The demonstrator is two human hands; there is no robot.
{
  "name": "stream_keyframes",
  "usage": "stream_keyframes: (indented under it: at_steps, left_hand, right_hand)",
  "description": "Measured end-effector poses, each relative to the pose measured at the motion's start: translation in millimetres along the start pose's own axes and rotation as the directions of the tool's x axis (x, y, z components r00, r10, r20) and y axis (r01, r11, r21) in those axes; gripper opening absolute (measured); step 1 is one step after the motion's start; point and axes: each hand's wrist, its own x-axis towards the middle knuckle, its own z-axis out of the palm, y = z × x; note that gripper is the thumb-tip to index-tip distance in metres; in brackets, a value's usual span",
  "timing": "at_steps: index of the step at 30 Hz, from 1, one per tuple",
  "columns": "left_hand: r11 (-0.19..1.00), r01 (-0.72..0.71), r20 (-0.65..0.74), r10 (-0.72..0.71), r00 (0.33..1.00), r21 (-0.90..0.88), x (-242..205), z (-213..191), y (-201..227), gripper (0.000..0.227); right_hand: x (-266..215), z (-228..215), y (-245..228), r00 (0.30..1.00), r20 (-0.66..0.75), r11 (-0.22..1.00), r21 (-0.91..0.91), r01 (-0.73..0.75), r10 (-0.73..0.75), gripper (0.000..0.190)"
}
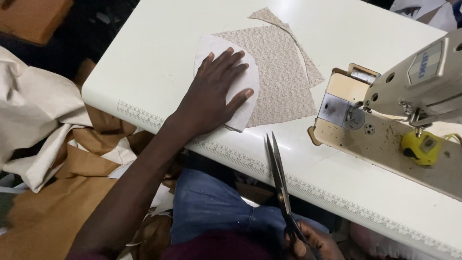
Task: Cutting fabric into specific shapes using scissors and using a template for alignment.
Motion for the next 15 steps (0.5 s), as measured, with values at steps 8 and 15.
stream_keyframes:
  at_steps: [8, 15]
  left_hand:
    - [0.992, -0.056, 0.168, 0.036, 0.985, 0.116, -23, 5, -1, 0.071]
    - [0.981, 0.055, -0.032, -0.050, 0.998, 0.188, -27, 31, 16, 0.069]
  right_hand:
    - [11, 26, -16, 0.948, -0.316, 0.876, -0.466, -0.121, -0.037, 0.054]
    - [13, 21, 26, 0.797, -0.604, 0.986, -0.140, -0.086, -0.017, 0.037]
